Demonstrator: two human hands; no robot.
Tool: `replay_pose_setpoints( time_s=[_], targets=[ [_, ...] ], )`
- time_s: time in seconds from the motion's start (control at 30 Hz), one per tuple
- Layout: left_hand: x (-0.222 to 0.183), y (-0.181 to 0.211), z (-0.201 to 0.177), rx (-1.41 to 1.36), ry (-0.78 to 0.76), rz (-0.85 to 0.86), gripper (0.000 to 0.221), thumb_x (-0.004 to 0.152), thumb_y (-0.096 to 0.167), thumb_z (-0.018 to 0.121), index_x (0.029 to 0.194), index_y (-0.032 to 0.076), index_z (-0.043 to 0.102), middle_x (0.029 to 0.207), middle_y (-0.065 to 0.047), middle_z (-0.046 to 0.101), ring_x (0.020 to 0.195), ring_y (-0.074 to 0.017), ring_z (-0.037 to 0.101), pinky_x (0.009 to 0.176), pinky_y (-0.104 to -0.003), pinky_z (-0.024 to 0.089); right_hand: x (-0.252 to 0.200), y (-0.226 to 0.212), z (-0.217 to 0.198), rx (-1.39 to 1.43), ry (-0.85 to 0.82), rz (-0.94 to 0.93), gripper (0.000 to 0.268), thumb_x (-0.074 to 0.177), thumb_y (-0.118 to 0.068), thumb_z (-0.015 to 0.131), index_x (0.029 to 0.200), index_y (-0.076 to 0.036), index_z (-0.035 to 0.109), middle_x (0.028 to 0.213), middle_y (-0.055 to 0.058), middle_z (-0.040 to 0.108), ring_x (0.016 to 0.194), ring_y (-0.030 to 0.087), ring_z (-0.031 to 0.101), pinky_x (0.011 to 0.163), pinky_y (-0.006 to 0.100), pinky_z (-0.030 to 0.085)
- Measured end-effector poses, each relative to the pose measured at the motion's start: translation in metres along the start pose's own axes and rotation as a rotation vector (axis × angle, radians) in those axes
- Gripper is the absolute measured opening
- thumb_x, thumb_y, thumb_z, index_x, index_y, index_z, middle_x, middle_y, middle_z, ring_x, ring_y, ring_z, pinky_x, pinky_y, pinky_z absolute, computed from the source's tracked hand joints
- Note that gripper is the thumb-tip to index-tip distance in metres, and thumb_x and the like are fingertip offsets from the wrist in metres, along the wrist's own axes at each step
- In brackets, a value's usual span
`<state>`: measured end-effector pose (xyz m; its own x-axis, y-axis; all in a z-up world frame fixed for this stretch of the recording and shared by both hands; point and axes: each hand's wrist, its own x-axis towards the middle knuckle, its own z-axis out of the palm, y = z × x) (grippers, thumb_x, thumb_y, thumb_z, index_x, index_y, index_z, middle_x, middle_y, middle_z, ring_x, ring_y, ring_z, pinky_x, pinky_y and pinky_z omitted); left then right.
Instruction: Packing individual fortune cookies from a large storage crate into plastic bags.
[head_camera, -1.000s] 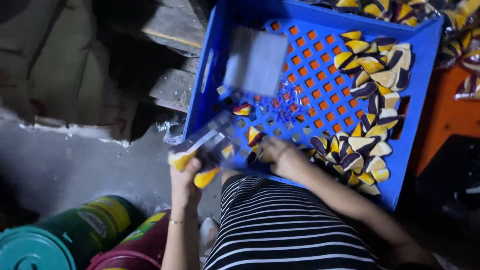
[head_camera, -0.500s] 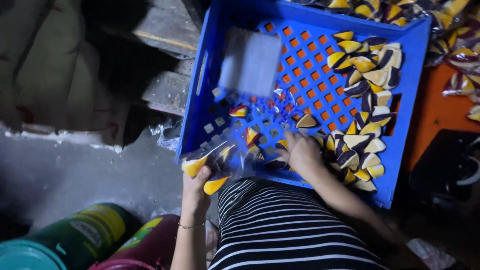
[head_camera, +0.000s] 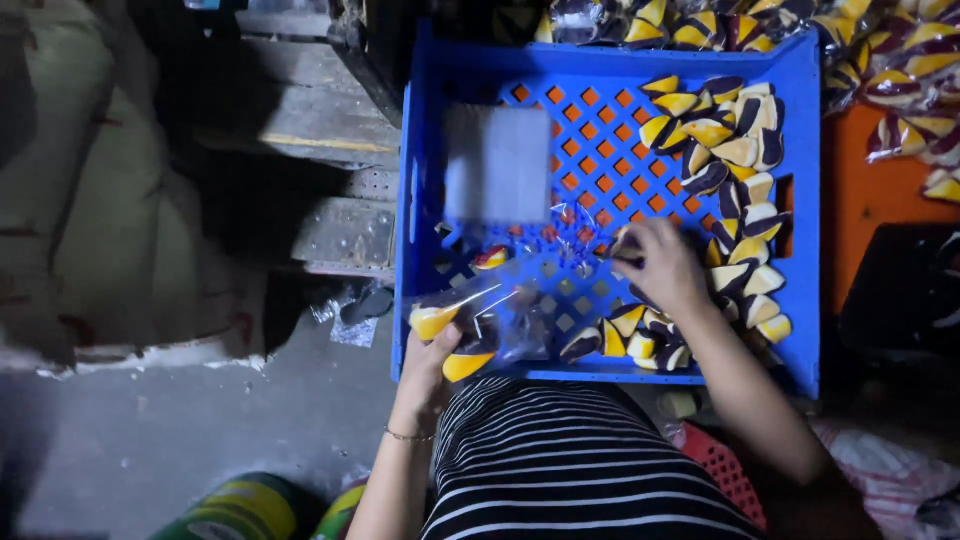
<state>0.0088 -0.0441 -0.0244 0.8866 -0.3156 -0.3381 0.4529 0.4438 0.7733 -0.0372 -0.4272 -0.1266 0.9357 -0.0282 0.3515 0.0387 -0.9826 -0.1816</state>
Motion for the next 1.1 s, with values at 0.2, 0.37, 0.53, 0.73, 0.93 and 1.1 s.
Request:
replay_pose_setpoints(
  time_s=[0.2,0.37,0.53,0.73,0.93,1.1],
  targets=[
    [0.031,0.009,-0.002,0.115,-0.092,-0.042,0.056,0.071,0.03,0.091,0.111,0.0,0.066,0.092,-0.007,0.066,0.083,-0.0145,0.063,0.08,-0.033,0.057,0.07,-0.159,-0.114,1.048,0.167,0.998,0.042,0.081,-0.006,0.073,0.122,-0.003,0.063,0.104,0.018,0.07,0.096,0.028,0.072,0.086,0.037,0.06],
    [0.037,0.027,0.041,0.398,-0.197,-0.044,0.062,0.066,0.025,0.096,0.114,0.0,0.067,0.094,-0.009,0.067,0.088,-0.0171,0.061,0.08,-0.037,0.056,0.06,-0.197,-0.109,1.425,-0.087,0.707,0.064,0.062,0.002,0.092,0.122,-0.002,0.069,0.113,0.015,0.074,0.099,0.027,0.075,0.086,0.039,0.061],
    [0.057,-0.014,0.047,0.049,-0.189,-0.088,0.041,0.081,0.023,0.087,0.111,0.006,0.064,0.097,-0.003,0.068,0.089,-0.0132,0.065,0.079,-0.035,0.058,0.042,-0.216,-0.11,0.752,0.116,0.305,0.03,0.089,-0.013,0.074,0.119,-0.012,0.078,0.12,0.007,0.077,0.109,0.027,0.074,0.09,0.036,0.059],
    [0.061,-0.034,0.093,-0.324,-0.169,-0.16,0.047,0.08,0.02,0.087,0.117,0.003,0.063,0.1,-0.01,0.071,0.088,-0.0219,0.071,0.079,-0.041,0.061,0.002,-0.147,-0.101,0.792,0.696,0.77,0.085,0.087,-0.005,0.084,0.145,-0.022,0.025,0.111,0.004,0.045,0.092,0.009,0.047,0.077,0.017,0.039],
    [0.091,-0.047,0.132,-0.1,-0.451,-0.027,0.062,0.075,0.021,0.09,0.129,0.006,0.063,0.121,-0.008,0.071,0.112,-0.0166,0.065,0.095,-0.038,0.056,0.033,-0.118,-0.097,1.294,1.018,0.926,0.02,0.085,0.007,0.065,0.097,-0.009,0.068,0.096,0.01,0.068,0.098,0.024,0.07,0.091,0.033,0.052],
    [0.185,-0.068,0.059,1.421,0.077,0.672,0.036,0.089,0.05,0.067,0.106,0.019,0.066,0.107,-0.013,0.059,0.1,-0.0362,0.056,0.088,-0.048,0.042,-0.062,0.108,-0.137,0.786,1.343,0.685,0.015,0.096,0.0,0.06,0.092,-0.014,0.065,0.096,0.008,0.07,0.088,0.025,0.068,0.082,0.039,0.059]
  ],
)
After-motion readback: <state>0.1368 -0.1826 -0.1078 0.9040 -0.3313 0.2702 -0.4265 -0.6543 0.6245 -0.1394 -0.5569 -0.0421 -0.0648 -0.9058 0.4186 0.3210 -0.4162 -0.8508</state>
